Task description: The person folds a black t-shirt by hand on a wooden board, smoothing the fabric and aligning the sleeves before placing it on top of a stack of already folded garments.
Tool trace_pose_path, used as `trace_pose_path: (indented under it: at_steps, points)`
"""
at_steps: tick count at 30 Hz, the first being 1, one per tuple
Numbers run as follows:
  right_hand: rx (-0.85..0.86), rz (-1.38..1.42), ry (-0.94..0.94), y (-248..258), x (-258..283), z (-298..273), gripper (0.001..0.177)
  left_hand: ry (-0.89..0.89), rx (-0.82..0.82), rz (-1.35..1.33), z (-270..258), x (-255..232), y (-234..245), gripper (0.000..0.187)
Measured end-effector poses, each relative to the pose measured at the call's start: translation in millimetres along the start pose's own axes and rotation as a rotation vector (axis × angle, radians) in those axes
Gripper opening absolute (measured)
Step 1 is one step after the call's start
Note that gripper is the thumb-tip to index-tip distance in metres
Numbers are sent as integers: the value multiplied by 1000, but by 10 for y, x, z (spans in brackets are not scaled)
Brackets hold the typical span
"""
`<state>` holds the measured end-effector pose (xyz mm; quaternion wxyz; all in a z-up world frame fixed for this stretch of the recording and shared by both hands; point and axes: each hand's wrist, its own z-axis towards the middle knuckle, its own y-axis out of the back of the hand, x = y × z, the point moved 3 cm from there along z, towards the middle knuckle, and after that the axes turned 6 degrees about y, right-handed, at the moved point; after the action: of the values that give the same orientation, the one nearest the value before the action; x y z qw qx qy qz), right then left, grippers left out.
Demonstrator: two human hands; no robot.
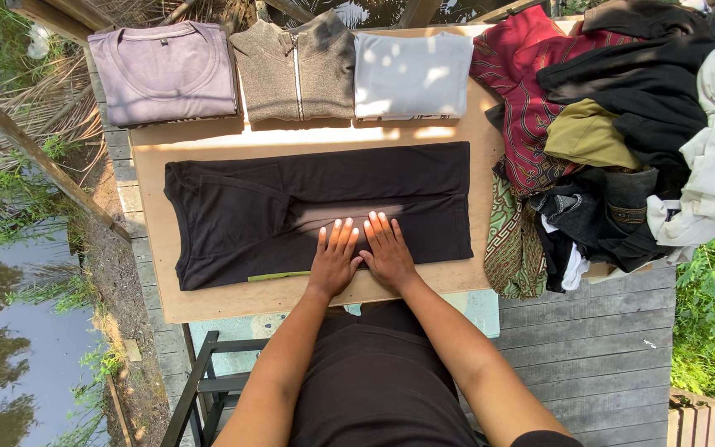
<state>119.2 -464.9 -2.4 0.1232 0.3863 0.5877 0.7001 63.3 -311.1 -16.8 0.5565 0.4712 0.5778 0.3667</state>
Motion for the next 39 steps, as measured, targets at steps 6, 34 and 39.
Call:
trace_pose_path:
  at_steps: [6, 34, 39]
  points:
    - [-10, -47, -46, 27, -373, -283, 77, 1, 40, 56, 5, 12, -18, 70]
    - [72, -91, -14, -253, 355, -58, 72, -72, 75, 51, -209, 299, -19, 69]
    - [37, -44, -21, -222, 415, 2, 76, -25, 55, 4, -507, 667, 92, 70]
